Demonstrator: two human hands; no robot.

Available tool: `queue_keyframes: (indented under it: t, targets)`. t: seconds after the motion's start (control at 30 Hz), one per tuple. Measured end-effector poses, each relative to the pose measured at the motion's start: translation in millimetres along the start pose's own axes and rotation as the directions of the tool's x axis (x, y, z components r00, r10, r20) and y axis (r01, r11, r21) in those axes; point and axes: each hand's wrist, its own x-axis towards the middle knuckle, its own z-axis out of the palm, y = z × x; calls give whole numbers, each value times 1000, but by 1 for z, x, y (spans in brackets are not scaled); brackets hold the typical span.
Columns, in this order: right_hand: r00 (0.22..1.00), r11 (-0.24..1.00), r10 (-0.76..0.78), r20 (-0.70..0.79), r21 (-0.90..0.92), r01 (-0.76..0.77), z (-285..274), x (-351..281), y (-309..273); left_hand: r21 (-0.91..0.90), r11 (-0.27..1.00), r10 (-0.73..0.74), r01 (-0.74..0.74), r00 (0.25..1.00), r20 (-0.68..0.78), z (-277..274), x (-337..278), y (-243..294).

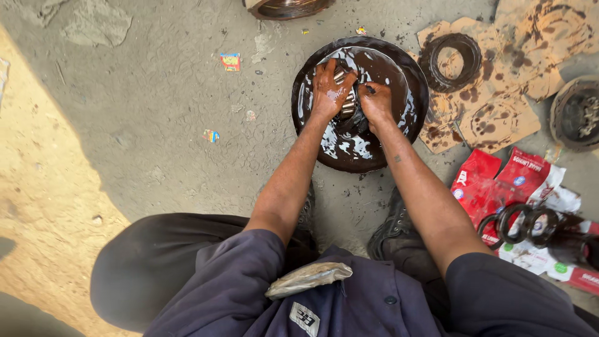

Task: The person scrubs a metal bearing with a rag in a shallow pan of dark liquid, repeatedly rotating and rubbing the part to remove grime. The person then lifts the bearing to inspect it.

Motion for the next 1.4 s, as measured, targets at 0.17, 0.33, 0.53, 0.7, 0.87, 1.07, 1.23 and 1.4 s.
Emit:
queue_keyframes:
  t: [0.17, 0.33, 0.53, 0.7, 0.87, 1.07, 1.23, 1.4]
  targets:
    - [990, 972, -91, -111, -225, 64, -14, -12, -6, -115, 993, 1, 8, 997, 81, -8, 3, -11]
    - [901, 513, -230, 368, -741, 433, -18, -28, -10, -318, 838, -350, 443, 884, 310, -23, 3, -19]
    - [753, 215, -295, 588, -727, 652, -35, -15, 7, -413, 801, -257, 433, 872, 416, -42, 13, -28]
    - [797, 263, -220, 562, -753, 604, -41, -8, 19, -330, 795, -377, 510, 840, 390, -37, 14, -16]
    - [940, 893, -112, 321, -382, 237, -32, -7, 11, -331, 770, -399, 545, 817, 417, -41, 22, -20]
    - [743, 722, -661, 105, -179, 668, 20, -25, -10, -134, 898, -347, 420, 861, 371, -33, 32, -17]
    - [721, 721, -689, -70, -164, 673, 51, -59, 0, -62, 888, -403, 456, 836, 372, -37, 39, -8]
    - [569, 521, -813, 119, -287, 804, 27, -76, 1, -99, 854, -454, 511, 825, 337, -35, 40, -6]
